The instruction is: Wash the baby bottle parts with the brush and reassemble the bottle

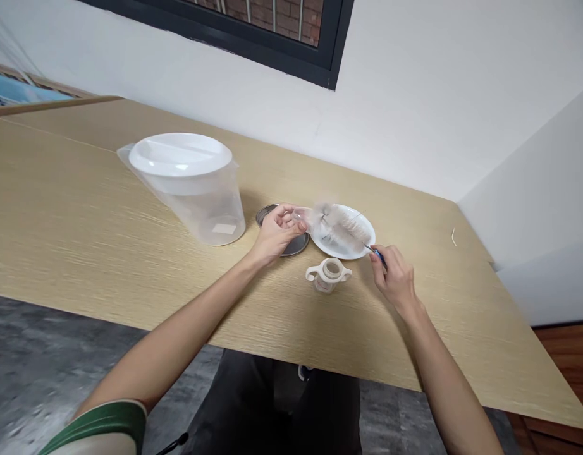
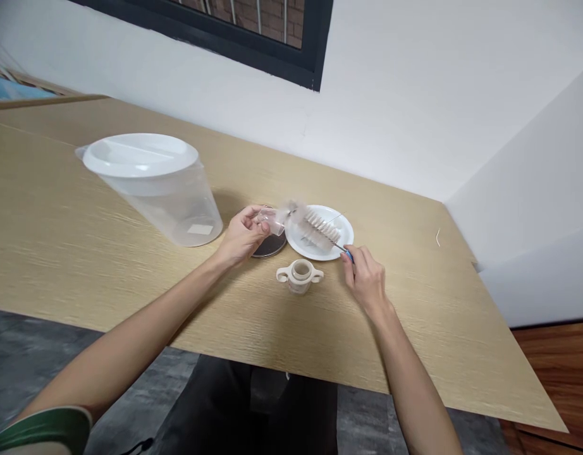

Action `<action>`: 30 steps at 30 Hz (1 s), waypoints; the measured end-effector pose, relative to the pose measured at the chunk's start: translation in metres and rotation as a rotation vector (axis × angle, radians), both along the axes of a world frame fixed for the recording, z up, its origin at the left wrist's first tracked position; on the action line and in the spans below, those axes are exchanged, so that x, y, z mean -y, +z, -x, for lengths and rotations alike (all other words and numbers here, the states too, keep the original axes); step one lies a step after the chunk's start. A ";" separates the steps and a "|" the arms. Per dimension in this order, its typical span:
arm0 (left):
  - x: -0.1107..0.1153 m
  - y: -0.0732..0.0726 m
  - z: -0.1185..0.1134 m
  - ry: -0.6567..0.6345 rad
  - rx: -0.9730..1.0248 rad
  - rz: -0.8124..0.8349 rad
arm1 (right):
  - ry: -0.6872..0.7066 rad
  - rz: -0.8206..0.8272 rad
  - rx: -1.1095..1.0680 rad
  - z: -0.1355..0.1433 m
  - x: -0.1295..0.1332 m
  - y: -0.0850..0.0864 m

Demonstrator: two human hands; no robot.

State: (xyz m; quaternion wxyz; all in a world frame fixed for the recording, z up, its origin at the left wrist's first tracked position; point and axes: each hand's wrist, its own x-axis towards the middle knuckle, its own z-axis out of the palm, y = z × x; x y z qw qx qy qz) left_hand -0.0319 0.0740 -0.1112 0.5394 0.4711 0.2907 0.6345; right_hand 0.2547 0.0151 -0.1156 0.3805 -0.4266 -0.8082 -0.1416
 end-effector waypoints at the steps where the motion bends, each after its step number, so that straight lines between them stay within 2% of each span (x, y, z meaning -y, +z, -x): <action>1: 0.000 0.000 0.000 0.001 -0.008 0.002 | -0.031 -0.004 -0.007 -0.001 -0.001 0.000; 5: 0.001 0.002 0.000 -0.007 0.003 -0.004 | -0.093 -0.030 -0.056 -0.006 -0.003 0.000; 8: 0.001 0.002 -0.001 -0.018 0.019 0.002 | -0.007 -0.064 -0.104 -0.007 -0.003 -0.002; 12: 0.001 0.003 -0.001 -0.026 0.050 0.015 | 0.078 -0.057 -0.030 -0.003 -0.002 -0.003; 16: 0.004 0.006 -0.002 -0.058 0.043 0.019 | -0.014 -0.061 -0.038 -0.005 -0.003 -0.002; 22: 0.010 0.011 -0.005 -0.042 0.029 -0.028 | -0.173 -0.022 -0.196 -0.008 -0.004 -0.007; 26: 0.010 0.009 -0.004 -0.060 0.003 -0.022 | -0.212 0.033 -0.214 -0.004 -0.002 -0.010; 30: 0.010 0.008 -0.003 -0.058 0.010 0.002 | -0.212 0.022 -0.180 -0.003 0.000 -0.003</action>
